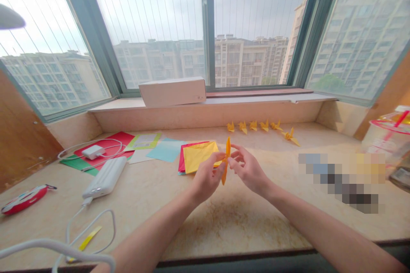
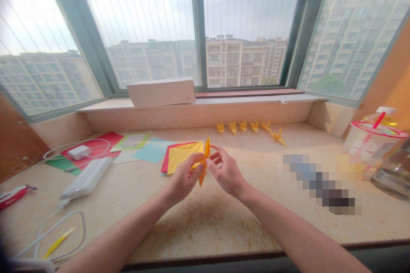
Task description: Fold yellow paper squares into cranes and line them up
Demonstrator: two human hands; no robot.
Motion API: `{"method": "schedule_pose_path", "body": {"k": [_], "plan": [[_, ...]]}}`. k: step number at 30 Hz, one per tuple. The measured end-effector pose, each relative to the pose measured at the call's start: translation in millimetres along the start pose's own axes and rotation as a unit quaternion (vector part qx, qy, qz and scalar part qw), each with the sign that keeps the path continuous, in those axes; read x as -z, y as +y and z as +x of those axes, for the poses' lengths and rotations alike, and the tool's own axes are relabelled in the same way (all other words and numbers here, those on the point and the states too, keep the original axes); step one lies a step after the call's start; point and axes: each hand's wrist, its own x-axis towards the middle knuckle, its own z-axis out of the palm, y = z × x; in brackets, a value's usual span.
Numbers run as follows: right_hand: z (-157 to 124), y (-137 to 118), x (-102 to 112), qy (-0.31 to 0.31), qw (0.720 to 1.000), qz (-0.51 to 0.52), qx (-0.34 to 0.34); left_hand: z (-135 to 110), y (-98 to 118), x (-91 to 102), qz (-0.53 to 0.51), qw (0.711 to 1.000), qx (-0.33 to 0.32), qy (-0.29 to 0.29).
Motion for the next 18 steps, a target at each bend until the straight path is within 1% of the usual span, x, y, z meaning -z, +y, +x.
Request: {"method": "schedule_pose_path", "body": {"k": [4, 7, 9, 11, 15, 18], "plan": [[-1, -2, -1, 0.012, 0.999, -0.045, 0.021, 0, -7, -1.4, 0.033, 0.999, -0.03, 0.011], [-2, -4, -4, 0.019, 0.994, -0.098, 0.051, 2, -14, -5.3, 0.093, 0.994, -0.059, 0.024], [-4, -5, -7, 0.027, 0.989, -0.13, 0.072, 4, -18, -8.4, 0.13, 0.989, -0.059, 0.044], [-6, -5, -10, 0.031, 0.982, -0.165, 0.087, 5, -20, -10.0, 0.146, 0.987, -0.038, 0.061], [-13, -5, -16, 0.019, 0.965, -0.232, 0.124, 6, -23, -6.0, 0.121, 0.989, 0.008, 0.089], [-17, -8, -20, 0.013, 0.951, -0.271, 0.151, 5, -24, -1.1, 0.088, 0.992, -0.009, 0.088]]}}
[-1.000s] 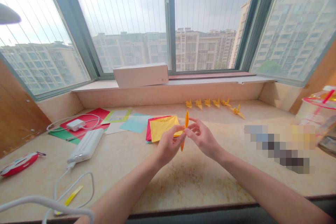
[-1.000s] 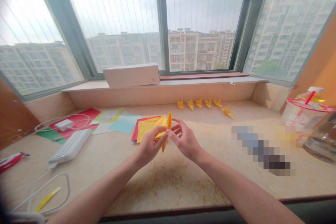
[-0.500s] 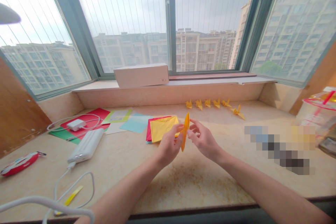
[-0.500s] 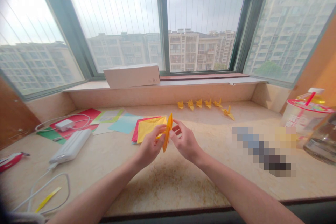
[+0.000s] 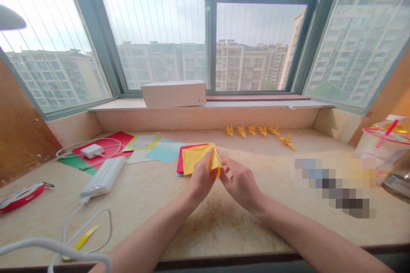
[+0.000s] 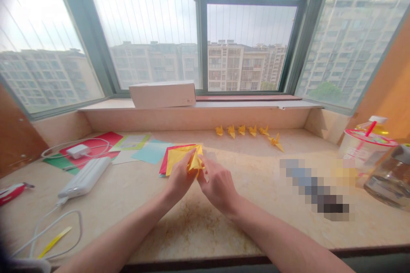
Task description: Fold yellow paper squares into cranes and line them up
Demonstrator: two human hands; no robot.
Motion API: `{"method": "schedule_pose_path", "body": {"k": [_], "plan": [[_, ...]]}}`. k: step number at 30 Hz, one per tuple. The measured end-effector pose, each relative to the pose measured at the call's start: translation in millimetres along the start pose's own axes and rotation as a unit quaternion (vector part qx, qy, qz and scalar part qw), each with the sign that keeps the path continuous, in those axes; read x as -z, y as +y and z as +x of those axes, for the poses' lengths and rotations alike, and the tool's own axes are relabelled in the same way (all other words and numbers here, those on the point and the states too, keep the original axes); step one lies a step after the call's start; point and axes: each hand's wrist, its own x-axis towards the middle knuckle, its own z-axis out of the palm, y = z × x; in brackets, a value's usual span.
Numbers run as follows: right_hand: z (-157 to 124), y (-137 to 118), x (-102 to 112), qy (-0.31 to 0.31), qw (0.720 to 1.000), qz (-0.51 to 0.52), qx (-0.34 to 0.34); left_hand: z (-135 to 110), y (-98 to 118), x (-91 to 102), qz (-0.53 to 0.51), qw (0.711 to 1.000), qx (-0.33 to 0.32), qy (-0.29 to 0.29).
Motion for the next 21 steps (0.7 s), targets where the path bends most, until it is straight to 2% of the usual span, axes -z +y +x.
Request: {"method": "schedule_pose_path", "body": {"k": [7, 11, 15, 21], "plan": [[5, -2, -5, -0.015, 0.997, -0.078, 0.0, 0, 0, 0.5, 0.014, 0.999, -0.005, -0.029], [8, 6, -3, -0.027, 0.997, -0.074, -0.015, 2, 2, -1.4, 0.002, 1.0, 0.006, -0.008], [9, 19, 4, -0.017, 0.999, 0.011, 0.038, 4, 1, -2.8, -0.122, 0.991, 0.05, 0.007], [14, 38, 12, -0.01, 0.988, 0.11, 0.111, 5, 7, 1.5, -0.313, 0.942, 0.119, -0.02]]}}
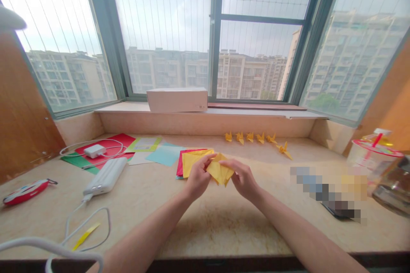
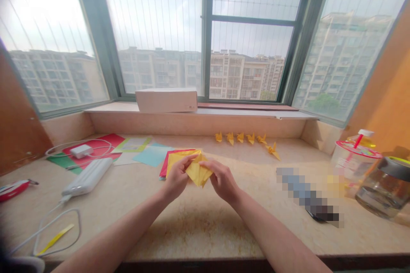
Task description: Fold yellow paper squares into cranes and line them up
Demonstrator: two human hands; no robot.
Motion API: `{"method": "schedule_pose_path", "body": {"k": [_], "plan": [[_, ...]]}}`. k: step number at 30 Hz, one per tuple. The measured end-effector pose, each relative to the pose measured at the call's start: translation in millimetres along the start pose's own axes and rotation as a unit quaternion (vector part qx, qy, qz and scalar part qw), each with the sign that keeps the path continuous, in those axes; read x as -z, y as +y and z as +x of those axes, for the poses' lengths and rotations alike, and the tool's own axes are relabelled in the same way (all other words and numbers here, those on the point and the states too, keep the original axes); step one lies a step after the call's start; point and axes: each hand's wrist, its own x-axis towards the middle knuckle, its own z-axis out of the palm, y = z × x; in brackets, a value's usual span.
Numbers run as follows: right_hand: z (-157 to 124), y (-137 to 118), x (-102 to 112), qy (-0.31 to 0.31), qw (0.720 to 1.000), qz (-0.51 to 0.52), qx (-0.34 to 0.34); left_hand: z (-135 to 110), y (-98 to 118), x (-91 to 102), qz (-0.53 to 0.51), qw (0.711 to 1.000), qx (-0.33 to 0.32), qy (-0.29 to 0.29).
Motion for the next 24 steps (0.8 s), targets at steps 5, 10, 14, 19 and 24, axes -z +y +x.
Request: {"method": "schedule_pose_path", "body": {"k": [5, 10, 14, 19, 24], "plan": [[1, 6, 6, 0.022, 0.999, 0.022, -0.012, -7, 17, 0.1, -0.112, 0.988, 0.028, -0.099], [3, 1, 9, 0.008, 0.998, 0.062, -0.006, -6, 18, 1.0, -0.148, 0.983, 0.057, -0.087], [4, -8, 12, -0.075, 0.992, 0.102, 0.007, 1, 13, 4.4, -0.072, 0.994, 0.081, -0.014], [6, -8, 6, -0.061, 0.984, 0.14, -0.09, 2, 11, 5.6, -0.045, 0.996, 0.071, 0.036], [7, -5, -8, 0.064, 0.965, 0.195, -0.166, 1, 9, 0.4, -0.083, 0.993, 0.086, 0.016]]}}
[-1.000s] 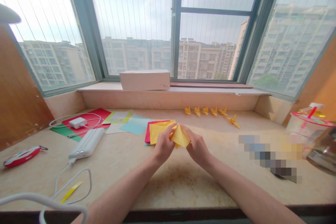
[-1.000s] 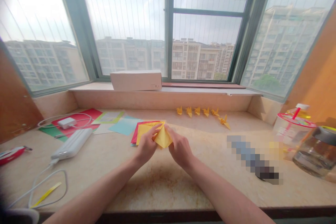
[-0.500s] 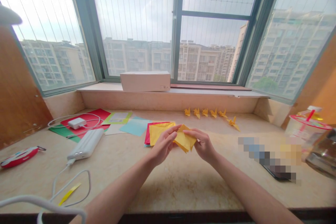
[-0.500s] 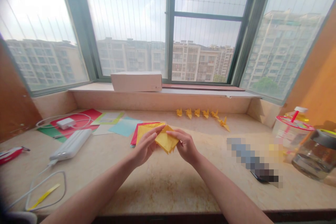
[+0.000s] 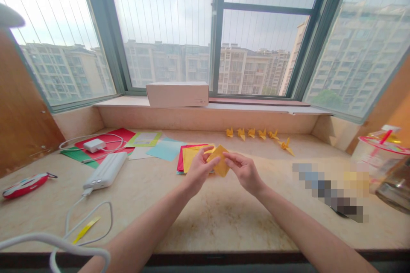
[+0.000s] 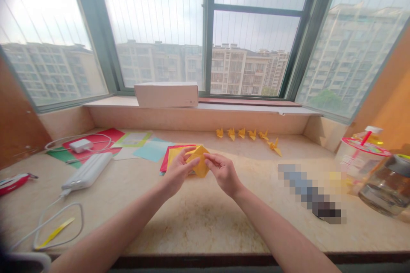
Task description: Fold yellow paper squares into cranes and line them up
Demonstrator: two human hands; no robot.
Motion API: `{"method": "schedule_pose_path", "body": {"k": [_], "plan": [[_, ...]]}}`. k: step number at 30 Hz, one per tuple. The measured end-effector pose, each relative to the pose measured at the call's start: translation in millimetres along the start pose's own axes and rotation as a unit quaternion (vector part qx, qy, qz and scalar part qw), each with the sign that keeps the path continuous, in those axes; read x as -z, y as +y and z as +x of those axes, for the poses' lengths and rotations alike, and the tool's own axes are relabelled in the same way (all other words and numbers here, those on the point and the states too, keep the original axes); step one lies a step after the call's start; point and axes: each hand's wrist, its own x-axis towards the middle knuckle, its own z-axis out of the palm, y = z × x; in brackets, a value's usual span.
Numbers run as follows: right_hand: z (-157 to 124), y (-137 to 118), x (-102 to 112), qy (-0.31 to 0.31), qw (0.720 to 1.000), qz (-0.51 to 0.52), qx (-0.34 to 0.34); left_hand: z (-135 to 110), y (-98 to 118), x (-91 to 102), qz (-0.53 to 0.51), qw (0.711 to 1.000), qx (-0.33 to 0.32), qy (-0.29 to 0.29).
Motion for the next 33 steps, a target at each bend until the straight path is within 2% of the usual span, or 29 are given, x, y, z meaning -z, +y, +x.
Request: {"method": "schedule_pose_path", "body": {"k": [2, 4, 11, 16, 22, 25, 33], "plan": [[-1, -1, -2, 0.024, 1.0, 0.007, -0.003, 0, 0, -0.5, -0.017, 0.999, 0.033, -0.032], [-1, -2, -3, 0.021, 1.0, 0.005, 0.009, 1, 0, 0.3, -0.024, 0.997, 0.046, -0.048], [-4, -5, 3, 0.005, 0.996, -0.087, 0.019, 4, 4, 2.4, -0.051, 0.999, 0.005, 0.013], [-8, -9, 6, -0.072, 0.985, -0.13, 0.084, 4, -1, 3.8, -0.041, 0.999, 0.005, 0.003], [-2, -9, 13, -0.053, 0.982, -0.135, 0.12, 7, -4, 6.3, 0.003, 0.999, 0.001, 0.034], [0, -8, 16, -0.072, 0.979, -0.129, 0.142, 7, -3, 6.4, 0.033, 0.999, -0.006, 0.04], [1, -4, 19, -0.095, 0.974, -0.147, 0.147, 5, -1, 3.9, 0.069, 0.997, -0.034, 0.031]]}}
